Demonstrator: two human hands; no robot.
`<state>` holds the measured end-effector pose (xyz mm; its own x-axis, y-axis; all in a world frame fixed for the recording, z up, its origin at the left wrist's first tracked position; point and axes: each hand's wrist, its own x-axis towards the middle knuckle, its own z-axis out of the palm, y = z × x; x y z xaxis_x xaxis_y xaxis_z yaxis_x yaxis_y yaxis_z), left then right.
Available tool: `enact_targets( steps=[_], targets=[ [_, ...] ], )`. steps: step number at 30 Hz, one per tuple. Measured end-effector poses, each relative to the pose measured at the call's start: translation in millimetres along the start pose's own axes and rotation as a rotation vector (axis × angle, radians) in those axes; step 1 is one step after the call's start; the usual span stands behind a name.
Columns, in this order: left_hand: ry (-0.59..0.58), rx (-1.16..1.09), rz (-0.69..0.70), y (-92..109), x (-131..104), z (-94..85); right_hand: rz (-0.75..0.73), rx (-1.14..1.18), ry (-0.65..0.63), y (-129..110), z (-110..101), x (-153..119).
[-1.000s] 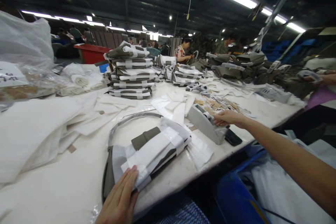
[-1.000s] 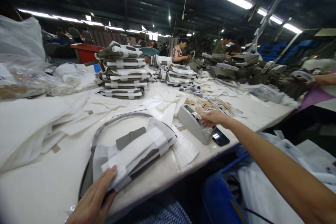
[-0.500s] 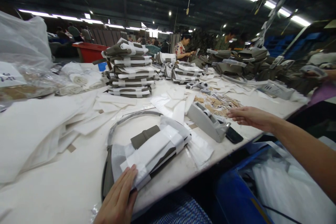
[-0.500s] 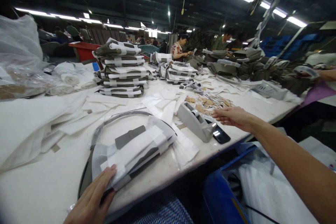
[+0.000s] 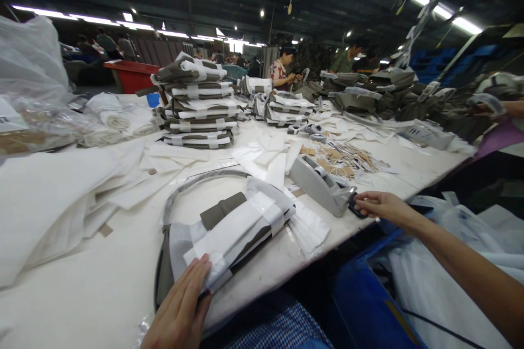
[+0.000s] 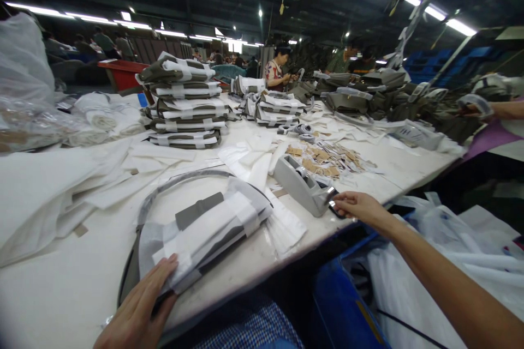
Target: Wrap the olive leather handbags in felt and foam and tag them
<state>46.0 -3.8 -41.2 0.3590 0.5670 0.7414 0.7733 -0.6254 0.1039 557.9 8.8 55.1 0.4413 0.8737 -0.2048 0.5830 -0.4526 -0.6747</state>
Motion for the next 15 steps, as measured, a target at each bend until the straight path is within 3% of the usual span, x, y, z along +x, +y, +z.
enact_targets(
  steps=[3,6,10,15],
  targets=[
    [0.007,-0.005,0.002,0,0,0.7,-0.058,0.004,-0.092,3,-2,-8],
    [0.009,-0.006,-0.016,1,0,0.9,-0.233,-0.025,-0.218,-18,3,-29],
    [-0.011,-0.001,-0.083,6,1,-2.0,-0.442,-0.098,-0.394,-86,35,-58],
    [-0.052,-0.028,-0.171,12,1,-1.9,-0.949,-0.182,-0.704,-186,103,-77]
  ],
)
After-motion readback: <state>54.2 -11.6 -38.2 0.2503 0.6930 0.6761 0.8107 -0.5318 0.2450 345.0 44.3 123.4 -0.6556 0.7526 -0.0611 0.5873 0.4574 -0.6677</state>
